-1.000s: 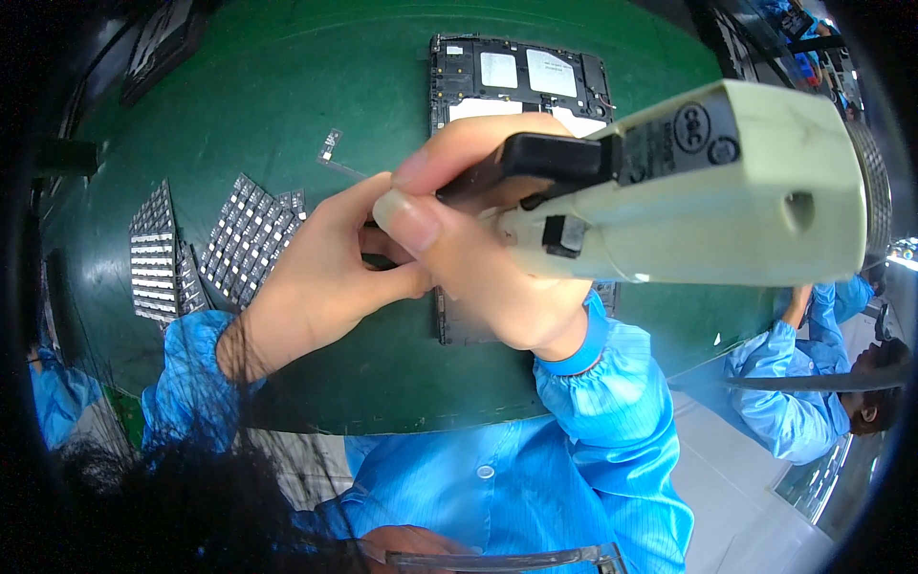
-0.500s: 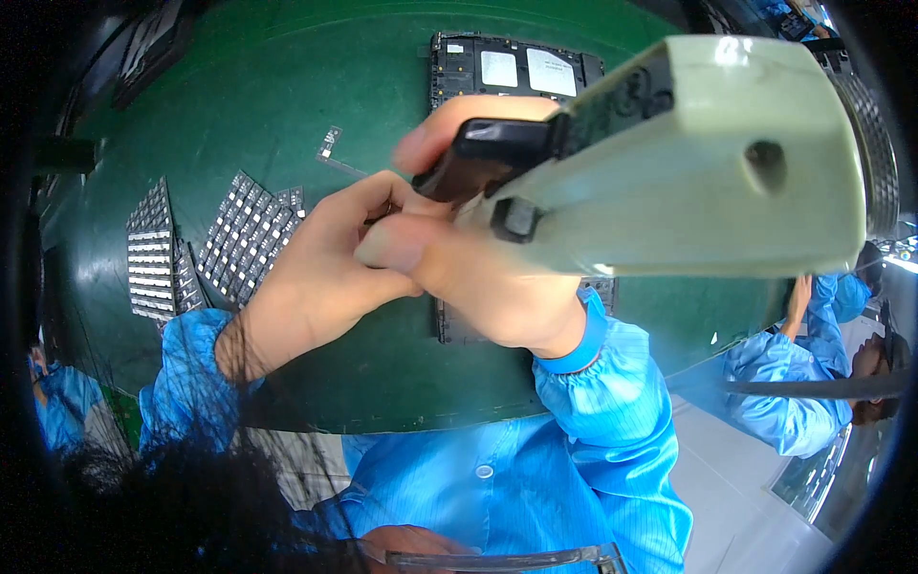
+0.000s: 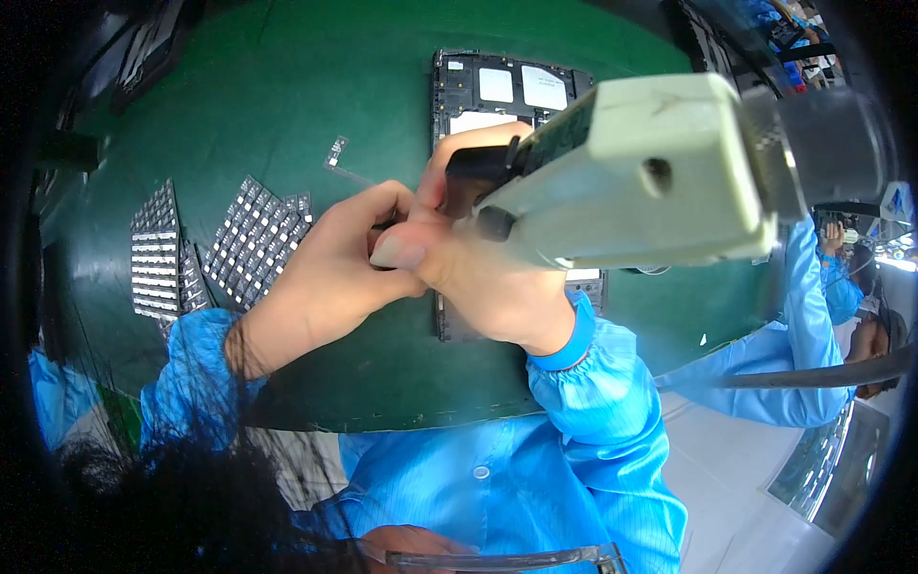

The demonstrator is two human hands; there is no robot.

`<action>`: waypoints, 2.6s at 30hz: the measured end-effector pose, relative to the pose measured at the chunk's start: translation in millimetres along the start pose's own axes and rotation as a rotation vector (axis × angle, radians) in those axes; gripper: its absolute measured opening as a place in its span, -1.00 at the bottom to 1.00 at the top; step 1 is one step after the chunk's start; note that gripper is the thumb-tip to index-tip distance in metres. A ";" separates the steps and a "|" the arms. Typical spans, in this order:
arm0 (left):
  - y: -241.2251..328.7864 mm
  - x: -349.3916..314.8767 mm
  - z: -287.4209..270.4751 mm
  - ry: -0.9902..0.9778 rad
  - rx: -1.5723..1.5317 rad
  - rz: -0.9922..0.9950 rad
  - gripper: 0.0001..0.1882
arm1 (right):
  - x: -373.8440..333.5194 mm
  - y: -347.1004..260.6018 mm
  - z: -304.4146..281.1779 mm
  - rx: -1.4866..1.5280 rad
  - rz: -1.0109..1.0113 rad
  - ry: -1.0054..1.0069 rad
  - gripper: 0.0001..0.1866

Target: Assembling small electronic components into a tablet frame using an electric screwdriver.

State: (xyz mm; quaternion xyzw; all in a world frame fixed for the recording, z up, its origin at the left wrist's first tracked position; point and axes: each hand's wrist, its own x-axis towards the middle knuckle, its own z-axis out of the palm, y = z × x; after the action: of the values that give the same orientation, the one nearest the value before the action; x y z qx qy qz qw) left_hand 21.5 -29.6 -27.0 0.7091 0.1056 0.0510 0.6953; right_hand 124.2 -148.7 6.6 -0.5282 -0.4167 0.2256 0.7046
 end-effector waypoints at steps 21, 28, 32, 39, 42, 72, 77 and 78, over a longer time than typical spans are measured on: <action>20.3 8.3 6.6 -0.061 -0.080 -0.166 -0.68 | 10.1 -35.6 -36.7 -0.007 0.090 -0.111 -0.42; 21.4 9.1 14.4 -0.004 -0.093 -0.255 -0.69 | 18.6 -82.8 -126.6 0.476 -0.109 -0.368 -0.60; 29.5 11.3 16.2 -0.002 -0.076 -0.302 -0.68 | -10.1 -110.1 -161.2 -0.141 -0.155 0.185 -0.69; 35.9 16.3 16.2 0.006 -0.093 -0.400 -0.67 | -24.2 -89.5 -196.4 -0.068 -0.183 0.322 -0.80; 37.6 16.9 16.4 0.014 -0.107 -0.426 -0.66 | -27.9 -85.5 -195.7 -0.110 -0.147 0.388 -0.69; 39.9 14.3 14.4 0.018 -0.117 -0.411 -0.65 | -29.9 -65.3 -188.8 0.021 -0.111 0.390 -0.73; 31.3 13.5 12.7 0.012 -0.158 -0.369 -0.65 | -29.9 -59.7 -186.8 0.021 -0.099 0.412 -0.75; 32.6 13.5 13.2 0.011 -0.158 -0.368 -0.65 | -30.6 -60.5 -185.9 0.018 -0.105 0.418 -0.75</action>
State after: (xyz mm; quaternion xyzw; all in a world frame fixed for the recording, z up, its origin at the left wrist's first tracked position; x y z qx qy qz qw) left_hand 40.0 -39.8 4.1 0.6207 0.2329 -0.0646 0.7459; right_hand 253.4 -295.9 34.7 -0.5348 -0.2864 0.0776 0.7912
